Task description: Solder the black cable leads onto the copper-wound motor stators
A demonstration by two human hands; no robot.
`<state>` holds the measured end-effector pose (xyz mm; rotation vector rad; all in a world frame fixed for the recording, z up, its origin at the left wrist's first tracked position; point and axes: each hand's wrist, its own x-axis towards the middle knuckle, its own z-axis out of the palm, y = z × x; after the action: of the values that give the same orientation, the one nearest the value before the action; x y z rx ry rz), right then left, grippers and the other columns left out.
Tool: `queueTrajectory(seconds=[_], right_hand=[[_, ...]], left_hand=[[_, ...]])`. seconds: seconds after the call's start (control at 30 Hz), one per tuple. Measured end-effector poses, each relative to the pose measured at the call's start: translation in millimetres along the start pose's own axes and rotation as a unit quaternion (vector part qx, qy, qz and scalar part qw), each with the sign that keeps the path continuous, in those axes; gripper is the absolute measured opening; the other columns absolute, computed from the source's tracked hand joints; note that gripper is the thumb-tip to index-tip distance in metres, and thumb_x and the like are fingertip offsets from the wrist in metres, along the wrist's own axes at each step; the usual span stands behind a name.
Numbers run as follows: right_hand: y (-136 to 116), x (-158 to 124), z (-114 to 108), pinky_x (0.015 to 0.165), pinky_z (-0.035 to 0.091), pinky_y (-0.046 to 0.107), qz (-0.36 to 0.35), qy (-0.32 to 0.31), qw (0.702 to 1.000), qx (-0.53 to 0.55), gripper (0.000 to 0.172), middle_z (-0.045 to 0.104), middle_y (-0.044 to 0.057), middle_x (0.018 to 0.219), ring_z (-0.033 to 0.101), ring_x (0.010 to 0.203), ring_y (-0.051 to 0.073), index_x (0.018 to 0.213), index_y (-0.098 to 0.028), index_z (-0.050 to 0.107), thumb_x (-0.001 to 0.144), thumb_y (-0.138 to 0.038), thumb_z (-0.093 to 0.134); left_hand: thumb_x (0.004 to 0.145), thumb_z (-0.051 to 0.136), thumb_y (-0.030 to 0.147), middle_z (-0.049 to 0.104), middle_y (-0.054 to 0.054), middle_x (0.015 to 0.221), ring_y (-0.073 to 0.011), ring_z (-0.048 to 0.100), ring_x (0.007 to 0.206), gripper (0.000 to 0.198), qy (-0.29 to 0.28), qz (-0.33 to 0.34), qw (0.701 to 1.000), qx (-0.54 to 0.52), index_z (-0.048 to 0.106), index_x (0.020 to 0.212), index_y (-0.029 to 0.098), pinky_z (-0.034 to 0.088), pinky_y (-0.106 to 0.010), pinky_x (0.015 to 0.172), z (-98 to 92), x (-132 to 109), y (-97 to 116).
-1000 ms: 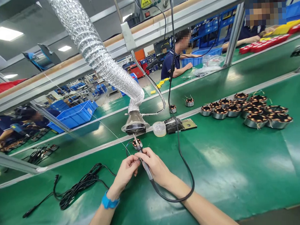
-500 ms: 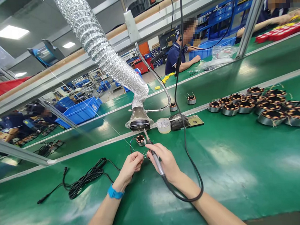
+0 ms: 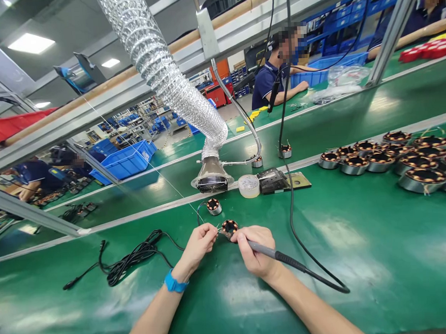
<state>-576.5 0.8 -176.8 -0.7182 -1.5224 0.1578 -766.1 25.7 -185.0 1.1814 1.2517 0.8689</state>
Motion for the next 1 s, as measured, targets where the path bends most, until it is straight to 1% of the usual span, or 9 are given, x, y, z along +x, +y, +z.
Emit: queueTrajectory(seconds=[0.13, 0.33, 0.4, 0.5, 0.6, 0.7, 1.0], right_hand=[[0, 1, 2, 0.051, 0.055, 0.028, 0.002, -0.023, 1.0, 0.006, 0.029, 0.074, -0.002, 0.063, 0.07, 0.049, 0.016, 0.072, -0.023, 0.068, 0.093, -0.011, 0.05], [2, -2, 2, 0.051, 0.054, 0.03, 0.045, -0.018, 0.999, 0.01, 0.033, 0.073, -0.001, 0.061, 0.069, 0.05, 0.018, 0.069, -0.024, 0.069, 0.095, -0.018, 0.051], [5, -5, 1, 0.053, 0.055, 0.031, 0.074, -0.007, 0.997, 0.013, 0.034, 0.07, -0.001, 0.058, 0.069, 0.05, 0.019, 0.069, -0.025, 0.07, 0.097, -0.021, 0.051], [12, -11, 1, 0.053, 0.053, 0.031, 0.13, 0.028, 0.991, 0.021, 0.035, 0.065, -0.001, 0.055, 0.068, 0.051, 0.019, 0.07, -0.024, 0.071, 0.099, -0.025, 0.051], [16, -14, 1, 0.048, 0.051, 0.031, 0.165, 0.046, 0.985, 0.032, 0.035, 0.067, 0.001, 0.059, 0.066, 0.052, 0.019, 0.072, -0.024, 0.072, 0.1, -0.029, 0.052], [17, -15, 1, 0.047, 0.05, 0.03, 0.169, 0.046, 0.984, 0.04, 0.035, 0.068, 0.001, 0.061, 0.066, 0.053, 0.019, 0.074, -0.024, 0.073, 0.101, -0.03, 0.052], [19, -17, 3, 0.045, 0.046, 0.029, 0.183, 0.053, 0.981, 0.043, 0.035, 0.069, 0.002, 0.063, 0.066, 0.054, 0.018, 0.076, -0.022, 0.075, 0.101, -0.032, 0.052]], left_hand=[[0.073, 0.076, 0.057, 0.041, 0.008, 0.059, -0.0048, 0.029, 0.048, 0.045, 0.009, 0.001, 1.0, 0.001, 0.056, 0.075, 0.018, 0.016, -0.022, 0.046, 1.0, -2, 2], [0.071, 0.076, 0.058, 0.038, 0.009, 0.056, -0.0048, 0.026, 0.047, 0.045, 0.014, 0.005, 1.0, -0.006, 0.055, 0.075, 0.019, 0.015, -0.022, 0.046, 1.9, -1, 1], [0.072, 0.076, 0.057, 0.039, 0.009, 0.057, -0.0046, 0.025, 0.047, 0.044, 0.013, 0.01, 1.0, -0.007, 0.055, 0.075, 0.019, 0.014, -0.022, 0.046, 1.9, 0, -1], [0.074, 0.075, 0.056, 0.039, 0.008, 0.057, -0.0046, 0.026, 0.047, 0.043, 0.01, 0.015, 1.0, -0.01, 0.055, 0.075, 0.019, 0.015, -0.022, 0.046, 1.6, 1, -2], [0.075, 0.075, 0.055, 0.041, 0.007, 0.058, -0.0051, 0.028, 0.047, 0.041, 0.01, 0.016, 1.0, -0.008, 0.056, 0.076, 0.018, 0.016, -0.021, 0.046, 1.0, 1, -3], [0.075, 0.075, 0.054, 0.044, 0.006, 0.061, -0.005, 0.029, 0.047, 0.04, 0.012, 0.019, 1.0, -0.003, 0.057, 0.077, 0.018, 0.016, -0.021, 0.046, 0.5, 1, -3], [0.075, 0.074, 0.057, 0.044, 0.007, 0.061, -0.0051, 0.03, 0.047, 0.043, 0.013, 0.015, 1.0, 0.004, 0.056, 0.078, 0.018, 0.016, -0.021, 0.046, 1.1, 0, -2]])
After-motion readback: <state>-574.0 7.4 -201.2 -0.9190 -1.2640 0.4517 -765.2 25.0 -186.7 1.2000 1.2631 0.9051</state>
